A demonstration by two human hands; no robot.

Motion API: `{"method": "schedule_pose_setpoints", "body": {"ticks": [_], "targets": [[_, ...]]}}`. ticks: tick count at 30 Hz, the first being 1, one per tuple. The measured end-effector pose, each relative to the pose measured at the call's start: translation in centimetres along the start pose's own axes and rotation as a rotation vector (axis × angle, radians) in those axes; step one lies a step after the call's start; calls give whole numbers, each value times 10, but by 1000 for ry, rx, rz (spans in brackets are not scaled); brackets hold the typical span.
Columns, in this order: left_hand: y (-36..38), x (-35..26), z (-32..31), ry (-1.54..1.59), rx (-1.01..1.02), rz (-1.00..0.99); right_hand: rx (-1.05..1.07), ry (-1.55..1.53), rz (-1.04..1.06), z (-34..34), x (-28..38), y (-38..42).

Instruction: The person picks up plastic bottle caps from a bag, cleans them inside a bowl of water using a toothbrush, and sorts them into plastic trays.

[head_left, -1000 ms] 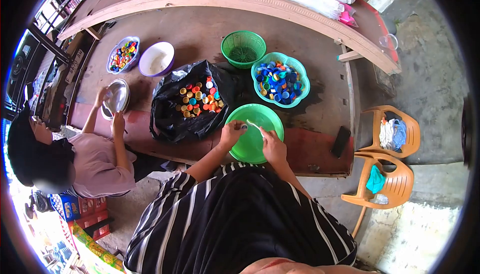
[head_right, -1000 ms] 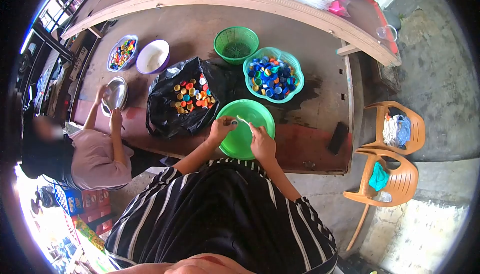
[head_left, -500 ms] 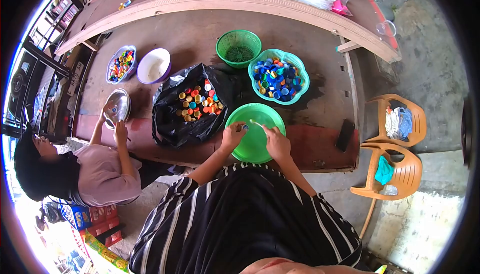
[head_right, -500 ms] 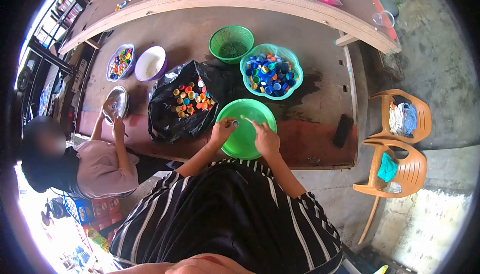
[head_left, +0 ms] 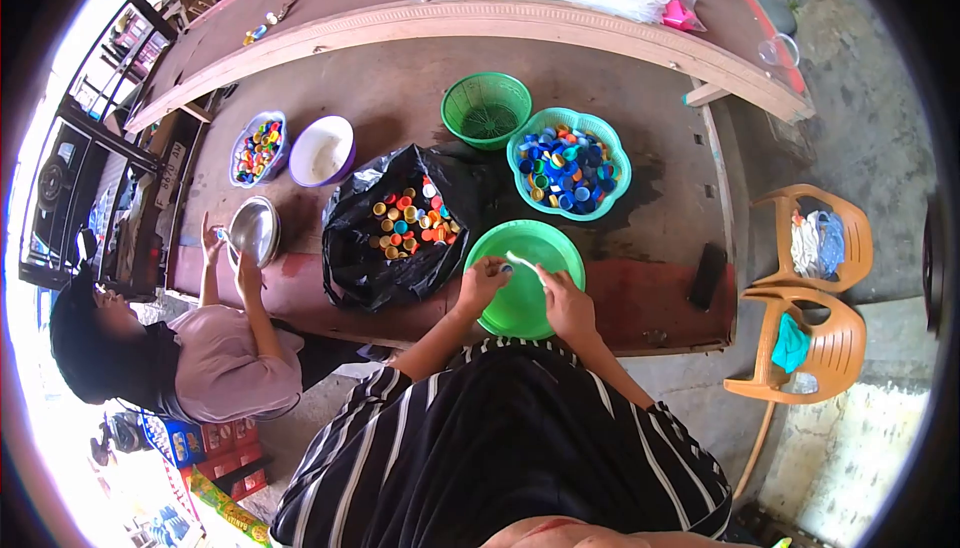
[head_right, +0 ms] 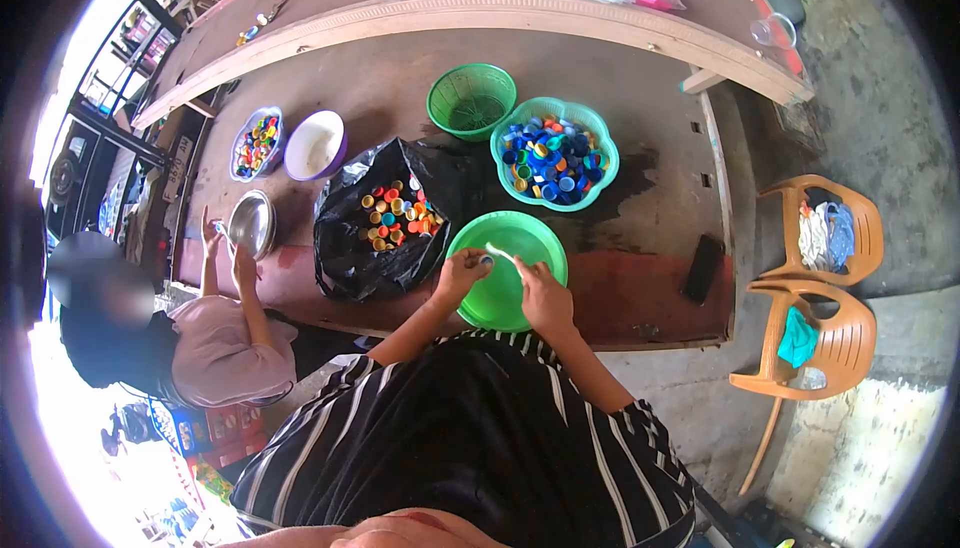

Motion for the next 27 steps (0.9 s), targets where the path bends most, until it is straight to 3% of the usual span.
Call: {"method": "schedule_pose_setpoints", "body": {"ticks": [8, 12, 15, 16, 19, 22, 24, 27], "targets": [[9, -17, 0, -162, -72, -63, 104, 168, -98, -32, -34, -8], [11, -21, 8, -296, -114, 33, 98, 115, -20, -17, -1, -4], [9, -10, 9, -50, -135, 80, 128, 147, -41, -17, -5, -5], [11, -11, 7, -8, -129, 68, 156, 179, -69, -19, -10, -4], [7, -12, 3, 33, -106, 6, -30, 5, -15, 5, 7, -3], [9, -22, 5, -81, -81, -34, 103, 35, -54, -7, 6, -1], [14, -29, 2, -130, -91, -7, 31, 60, -76, -3, -1, 0], [15, -40, 5, -189, -126, -153, 34, 55, -33, 2, 0, 1]]}}
Point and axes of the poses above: each hand's wrist, its own y-axis away from the middle knuckle, its own z-axis out of the back of the hand, x = y × z, the point moved 9 cm from there along -y, towards the middle knuckle, and after that the axes turned 2 degrees about y, right-handed, at the moved point
